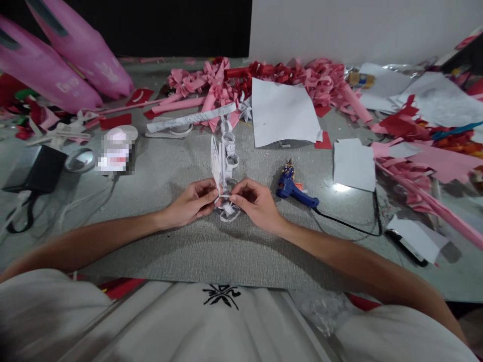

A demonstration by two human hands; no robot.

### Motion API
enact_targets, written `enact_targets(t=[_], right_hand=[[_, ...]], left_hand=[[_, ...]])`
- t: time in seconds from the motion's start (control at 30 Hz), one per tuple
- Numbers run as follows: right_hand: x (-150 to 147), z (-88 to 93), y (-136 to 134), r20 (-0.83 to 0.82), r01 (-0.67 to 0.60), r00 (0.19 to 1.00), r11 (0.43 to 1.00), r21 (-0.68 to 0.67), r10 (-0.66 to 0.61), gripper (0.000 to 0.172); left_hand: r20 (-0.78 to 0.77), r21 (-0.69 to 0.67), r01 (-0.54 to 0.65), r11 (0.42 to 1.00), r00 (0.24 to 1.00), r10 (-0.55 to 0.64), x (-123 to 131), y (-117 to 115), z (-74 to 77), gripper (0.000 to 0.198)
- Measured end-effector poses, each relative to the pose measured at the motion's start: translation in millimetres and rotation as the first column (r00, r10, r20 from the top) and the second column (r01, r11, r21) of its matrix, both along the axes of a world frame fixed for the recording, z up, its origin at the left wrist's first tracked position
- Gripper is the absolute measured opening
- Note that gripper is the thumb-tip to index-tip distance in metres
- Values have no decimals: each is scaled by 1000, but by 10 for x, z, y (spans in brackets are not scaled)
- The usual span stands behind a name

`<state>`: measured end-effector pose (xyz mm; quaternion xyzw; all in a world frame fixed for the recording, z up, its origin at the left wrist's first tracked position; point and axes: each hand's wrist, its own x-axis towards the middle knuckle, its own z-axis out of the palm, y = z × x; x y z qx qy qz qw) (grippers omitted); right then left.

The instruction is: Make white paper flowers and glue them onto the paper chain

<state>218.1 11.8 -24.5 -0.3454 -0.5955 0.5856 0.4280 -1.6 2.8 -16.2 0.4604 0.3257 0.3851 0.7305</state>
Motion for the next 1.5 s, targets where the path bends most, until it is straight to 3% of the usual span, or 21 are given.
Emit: enact_targets(t=[0.23,0.37,0.6,0.97,1.2,1.5], right_hand=[[7,12,28,-60,-125,991,980,-153,117,36],[3,17,52,-149,-239,967,934,-264,206,35],[-51,62,17,-239,-317,942,855,-410,234,40],[-44,81,56,-280,-411,905,829,-378,321,44],[-30,65,65,-170,-402,915,870,-285,367,43],[-12,52,66,-119,-447,895,855,-263,431,43]], left_hand=[[49,-53,8,999,999,-6,-11,18,-73,29],[34,-56,22,998,999,-20,-12,16,-67,30],[-1,-51,12,999,1000,-12,-5,2,-16,34],[-79,-28,84,996,993,-86,-14,-16,-10,35],[-87,25,47,999,995,-44,4,-33,13,37],[-87,9,40,999,995,-39,7,-57,10,38]])
